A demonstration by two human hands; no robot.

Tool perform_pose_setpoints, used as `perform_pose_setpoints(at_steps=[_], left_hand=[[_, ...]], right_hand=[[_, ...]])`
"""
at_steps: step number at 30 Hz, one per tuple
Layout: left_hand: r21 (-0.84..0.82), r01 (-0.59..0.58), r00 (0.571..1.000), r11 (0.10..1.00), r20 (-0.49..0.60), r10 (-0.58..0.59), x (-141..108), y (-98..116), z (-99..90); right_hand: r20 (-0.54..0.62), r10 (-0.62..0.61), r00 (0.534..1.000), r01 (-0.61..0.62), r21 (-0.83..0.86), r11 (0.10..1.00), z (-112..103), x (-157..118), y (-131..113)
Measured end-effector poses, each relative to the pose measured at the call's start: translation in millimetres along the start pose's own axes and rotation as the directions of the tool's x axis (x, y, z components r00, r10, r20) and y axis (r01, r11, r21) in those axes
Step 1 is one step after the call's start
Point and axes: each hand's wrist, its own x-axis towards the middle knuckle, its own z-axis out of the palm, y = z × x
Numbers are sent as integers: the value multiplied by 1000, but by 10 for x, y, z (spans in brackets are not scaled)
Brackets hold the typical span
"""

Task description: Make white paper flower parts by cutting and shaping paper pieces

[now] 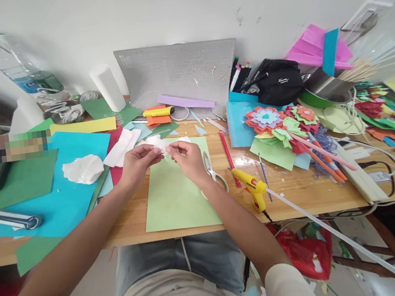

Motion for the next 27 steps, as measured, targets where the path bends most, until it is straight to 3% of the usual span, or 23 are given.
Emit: perform_pose_setpoints(at_steps=[5,8,10,12,13,15,18,21,24,27], left_hand=[[-45,30,998,999,-52,-32,7,23,-13],[153,-78,984,985,-145,100,70,46,-107],[460,-211,928,862,-181,324,144,46,-218],[725,-283,853,627,-109,511,227,20,-340],[797,-289,836,531,-61,546,265,-1,-394],[858,-281,847,430,11,532,322,-51,-475],[880,-261,875,398,42,482,351,-95,-517],[876,-271,861,398,37,507,334,-76,-494],[860,-291,851,420,31,524,311,-42,-463],[853,-266,848,448,-14,531,298,-27,-453]], right_hand=[[-77,-19,997,16,-39,999,25,-23,-19],[-98,-84,992,67,-166,984,40,-13,-55],[-66,-137,988,112,-295,949,61,36,-86],[13,-202,979,188,-429,884,101,130,-110],[64,-229,971,231,-491,840,129,190,-117],[156,-248,956,291,-605,741,198,320,-118],[222,-179,958,285,-746,602,309,487,-90],[218,-126,968,251,-816,521,376,575,-52],[199,-139,970,243,-810,533,365,600,-43],[176,-184,967,254,-731,633,291,594,-66]])
